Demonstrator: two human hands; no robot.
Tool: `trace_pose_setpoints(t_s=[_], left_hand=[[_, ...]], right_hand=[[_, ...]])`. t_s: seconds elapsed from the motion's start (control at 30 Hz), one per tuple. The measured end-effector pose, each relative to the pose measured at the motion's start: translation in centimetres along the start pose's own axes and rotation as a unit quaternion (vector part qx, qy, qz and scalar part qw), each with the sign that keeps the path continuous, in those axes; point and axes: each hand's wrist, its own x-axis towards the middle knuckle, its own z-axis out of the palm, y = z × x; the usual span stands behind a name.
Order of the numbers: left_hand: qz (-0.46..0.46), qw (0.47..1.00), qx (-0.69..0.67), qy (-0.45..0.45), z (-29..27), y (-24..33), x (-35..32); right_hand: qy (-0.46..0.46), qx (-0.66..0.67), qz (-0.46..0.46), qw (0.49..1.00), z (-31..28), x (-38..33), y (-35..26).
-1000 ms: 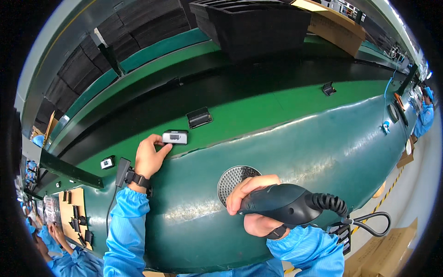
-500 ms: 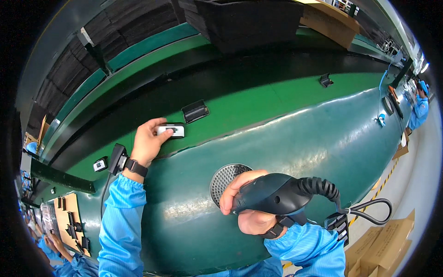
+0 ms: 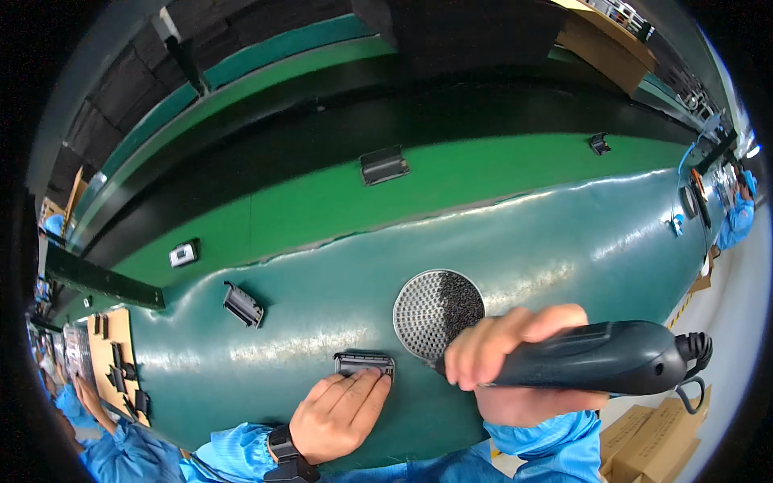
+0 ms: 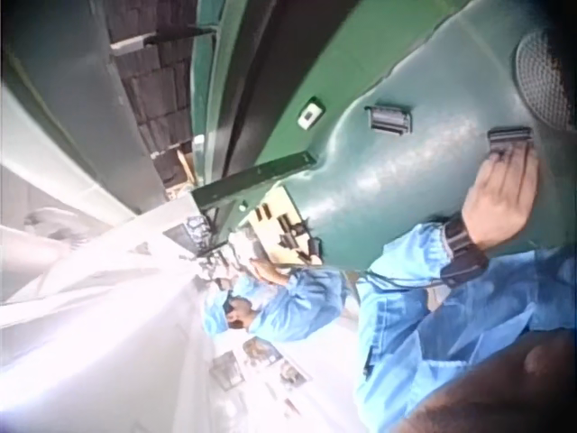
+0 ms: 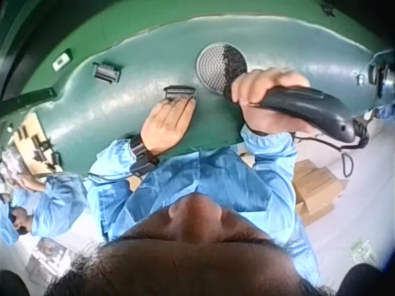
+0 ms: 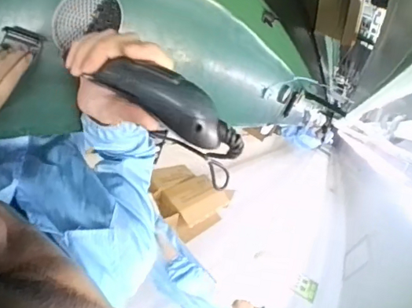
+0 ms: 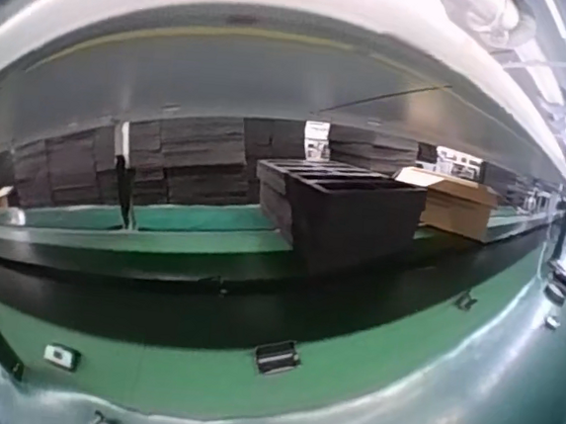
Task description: Use an electric screwdriver to fasten screws into a plastic housing on a factory assembly line.
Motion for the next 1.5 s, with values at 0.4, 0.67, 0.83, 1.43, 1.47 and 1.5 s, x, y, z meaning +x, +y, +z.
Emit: trace_pose_setpoints(t_s=[0.4,0.67,0.83,1.43,1.47,1.5], left_hand=[[-0.065,0.995,-0.062,0.048,0.6,-1.6,-1.4],[-0.059,0.994,-0.073,0.048,0.8,-1.2,-1.5],[-0.061,0.995,-0.071,0.041,0.8,-1.5,-1.4],[-0.053,0.995,-0.06,0.063,0.9,-1.2,-0.9],[-0.052,0.995,-0.057,0.063,0.9,-1.1,-0.9],[-0.057,0.996,-0.046,0.06,0.9,-1.2,-1.1]], right_hand=[[-0.096,-0.116,-0.082,0.985,3.7,-2.1,3.4],[-0.136,-0.146,-0.051,0.979,3.7,-2.3,3.3],[-0.184,-0.166,-0.001,0.969,3.5,-1.8,3.2],[-0.213,-0.12,0.011,0.97,2.6,-2.0,4.2],[-0.222,-0.119,0.024,0.968,2.7,-1.5,4.0],[-0.225,-0.112,0.018,0.968,2.7,-1.4,4.0]])
